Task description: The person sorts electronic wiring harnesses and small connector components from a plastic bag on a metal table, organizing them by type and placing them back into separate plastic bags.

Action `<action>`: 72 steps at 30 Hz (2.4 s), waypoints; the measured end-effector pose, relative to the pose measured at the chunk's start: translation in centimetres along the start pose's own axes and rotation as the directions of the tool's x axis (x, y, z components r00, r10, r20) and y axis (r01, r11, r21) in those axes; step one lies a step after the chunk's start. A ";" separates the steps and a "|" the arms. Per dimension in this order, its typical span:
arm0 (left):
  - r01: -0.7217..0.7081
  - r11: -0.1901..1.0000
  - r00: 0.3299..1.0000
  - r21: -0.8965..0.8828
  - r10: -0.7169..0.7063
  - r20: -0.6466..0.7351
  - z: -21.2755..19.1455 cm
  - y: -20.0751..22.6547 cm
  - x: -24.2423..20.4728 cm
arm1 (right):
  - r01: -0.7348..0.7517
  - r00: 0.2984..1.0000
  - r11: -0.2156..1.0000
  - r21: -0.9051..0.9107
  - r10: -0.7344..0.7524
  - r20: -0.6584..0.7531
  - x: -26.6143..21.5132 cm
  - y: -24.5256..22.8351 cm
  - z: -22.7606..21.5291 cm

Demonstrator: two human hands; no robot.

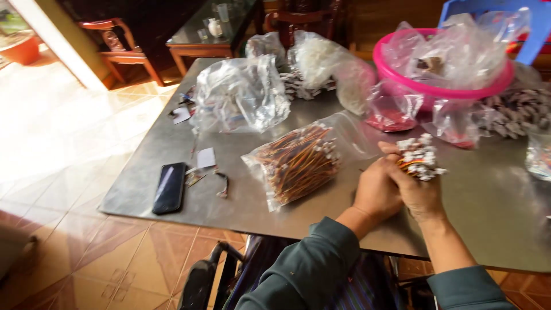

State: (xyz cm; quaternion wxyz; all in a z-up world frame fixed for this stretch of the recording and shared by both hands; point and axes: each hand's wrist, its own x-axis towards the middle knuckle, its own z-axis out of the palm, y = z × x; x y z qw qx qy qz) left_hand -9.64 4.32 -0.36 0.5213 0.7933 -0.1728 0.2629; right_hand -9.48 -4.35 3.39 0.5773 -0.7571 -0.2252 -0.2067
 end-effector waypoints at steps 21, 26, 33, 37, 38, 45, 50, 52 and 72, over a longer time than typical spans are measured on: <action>0.618 0.269 0.763 0.739 -0.434 -0.480 -35.0 -1.3 -19.1 | -0.207 0.942 0.965 0.163 0.242 -0.233 0.3 5.5 -2.6; 0.578 0.131 0.776 0.806 -0.394 -0.493 -34.4 -1.1 -19.1 | -0.174 0.952 0.973 0.150 0.205 -0.228 -0.4 6.1 -3.6; 0.523 0.155 0.820 0.838 -0.362 -0.444 -34.8 -1.2 -19.1 | -0.137 0.961 0.982 0.133 0.164 -0.224 0.0 5.7 -3.6; 0.514 0.154 0.825 0.844 -0.358 -0.438 -35.0 -0.8 -18.6 | -0.122 0.953 0.987 0.104 0.146 -0.267 0.0 4.6 -2.5; 0.511 0.150 0.822 0.846 -0.371 -0.431 -35.0 -0.5 -18.6 | -0.175 0.949 0.977 0.121 0.200 -0.245 -0.1 4.4 -2.1; -0.008 0.852 0.993 0.524 0.068 -0.094 -24.4 10.7 -12.3 | -0.189 0.952 0.981 0.038 0.193 -0.236 0.0 1.1 -2.5; -0.065 0.976 0.967 0.207 0.010 0.256 -15.2 10.8 -9.1 | -0.287 0.941 0.957 -0.035 0.275 -0.200 -0.1 -1.2 -0.9; -0.059 0.992 0.964 0.109 0.028 0.264 -11.9 9.8 -7.2 | -0.329 0.932 0.942 -0.062 0.313 -0.181 -0.4 -3.7 -0.8; 0.457 0.760 0.879 -0.463 -0.304 0.368 -2.5 -0.3 -1.7 | -0.377 0.898 0.701 0.605 0.437 0.053 0.8 -2.0 0.4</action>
